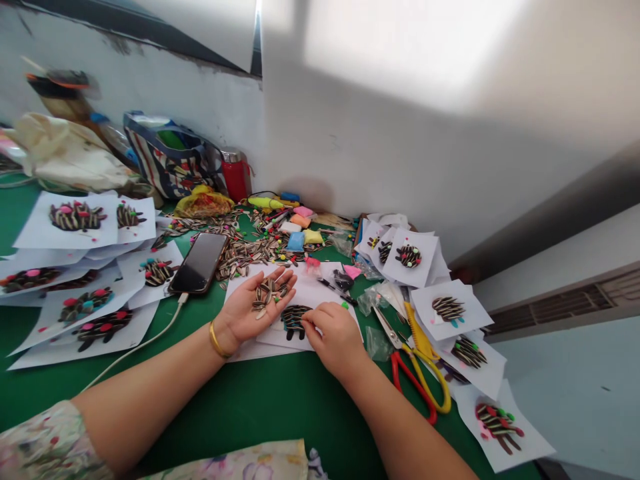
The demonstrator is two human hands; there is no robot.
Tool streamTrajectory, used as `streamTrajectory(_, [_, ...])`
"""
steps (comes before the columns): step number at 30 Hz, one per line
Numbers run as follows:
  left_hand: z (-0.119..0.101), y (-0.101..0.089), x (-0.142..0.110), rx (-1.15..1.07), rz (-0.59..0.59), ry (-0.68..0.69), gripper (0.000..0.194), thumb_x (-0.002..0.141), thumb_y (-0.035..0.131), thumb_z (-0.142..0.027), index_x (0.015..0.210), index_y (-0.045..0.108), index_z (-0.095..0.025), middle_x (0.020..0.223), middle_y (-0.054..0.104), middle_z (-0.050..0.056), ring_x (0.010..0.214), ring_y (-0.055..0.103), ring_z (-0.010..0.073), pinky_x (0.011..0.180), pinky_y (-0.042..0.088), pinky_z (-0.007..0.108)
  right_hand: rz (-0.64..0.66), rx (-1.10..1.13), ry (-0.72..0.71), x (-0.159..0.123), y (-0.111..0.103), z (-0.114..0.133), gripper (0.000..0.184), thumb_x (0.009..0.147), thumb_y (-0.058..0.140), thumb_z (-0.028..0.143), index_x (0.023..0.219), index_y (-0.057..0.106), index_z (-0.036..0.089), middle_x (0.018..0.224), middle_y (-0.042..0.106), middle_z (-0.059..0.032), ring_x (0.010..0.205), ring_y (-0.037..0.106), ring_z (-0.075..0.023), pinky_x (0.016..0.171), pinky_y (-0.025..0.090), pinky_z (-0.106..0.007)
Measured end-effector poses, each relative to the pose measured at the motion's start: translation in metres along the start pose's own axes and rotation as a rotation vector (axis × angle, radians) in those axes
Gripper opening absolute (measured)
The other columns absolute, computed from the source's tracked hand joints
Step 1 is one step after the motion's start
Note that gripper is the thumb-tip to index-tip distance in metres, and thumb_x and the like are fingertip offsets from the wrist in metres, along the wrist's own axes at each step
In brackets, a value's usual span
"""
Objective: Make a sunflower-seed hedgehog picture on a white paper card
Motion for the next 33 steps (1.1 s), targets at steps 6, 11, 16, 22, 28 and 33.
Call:
streamTrajectory(6, [0.015,0.009,-0.010,-0.033,0.071,-0.088,0.034,0.098,0.039,-0.031,0.116,0.061,-0.012,0.110,0.070,0.014,0.109,0.065,0.0247,0.089,0.055,0.037,0.056,0.035,-0.082,0.011,-0.002,0.022,0.014,0.091,0.056,0.020,0.096,0.068,0.021,0.087,0.065,-0.0056,0.083,0.058,-0.0193,0.077,0.046,-0.032])
streamTrajectory(11, [0.025,0.018,-0.017,-0.038,0.164,-0.195,0.037,0.100,0.034,-0.035,0.110,0.063,-0.013,0.088,0.072,0.010,0.075,0.071,0.0199,0.059,0.057,0.028,0.049,-0.074,-0.130,0.041,-0.005,0.044,0.015,0.088,0.057,0.020,0.099,0.068,0.020,0.095,0.066,-0.0073,0.092,0.058,-0.0218,0.083,0.045,-0.035])
streamTrajectory(16, [0.030,0.014,-0.018,-0.106,0.068,-0.253,0.042,0.099,0.038,-0.036,0.074,0.060,-0.011,0.059,0.065,0.005,0.048,0.063,0.0110,0.045,0.050,0.016,0.100,-0.201,-0.094,0.068,0.013,0.054,0.008,0.082,0.063,0.017,0.085,0.069,0.020,0.086,0.063,-0.0060,0.085,0.056,-0.0209,0.079,0.044,-0.034])
streamTrajectory(22, [0.026,0.010,-0.013,-0.143,0.091,-0.250,0.037,0.099,0.042,-0.032,0.072,0.059,-0.012,0.062,0.066,0.005,0.052,0.065,0.0104,0.049,0.052,0.015,0.019,-0.124,-0.072,0.074,0.008,0.056,0.011,0.084,0.058,0.015,0.080,0.067,0.020,0.084,0.060,-0.0052,0.085,0.056,-0.0199,0.078,0.044,-0.032])
streamTrajectory(28, [0.009,0.010,-0.011,-0.059,0.087,-0.078,0.033,0.099,0.038,-0.030,0.107,0.064,-0.011,0.094,0.073,0.012,0.092,0.070,0.0220,0.079,0.058,0.033,-0.098,0.084,0.036,0.055,-0.029,0.028,0.013,0.088,0.053,0.018,0.091,0.065,0.022,0.093,0.068,-0.0033,0.088,0.061,-0.0186,0.081,0.045,-0.031])
streamTrajectory(33, [-0.008,-0.001,0.000,-0.009,0.011,0.050,0.034,0.099,0.035,-0.027,0.109,0.064,-0.012,0.108,0.071,0.013,0.106,0.067,0.0229,0.093,0.053,0.039,-0.001,0.058,0.209,0.020,-0.020,-0.018,0.011,0.083,0.053,0.019,0.083,0.063,0.021,0.079,0.066,-0.0003,0.069,0.057,-0.0154,0.064,0.043,-0.026])
Point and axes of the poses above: each hand's wrist, its own x-axis towards the middle knuckle, its own y-axis out of the palm, z = x × y, the point moved 7 cm from there along x, towards the middle knuckle
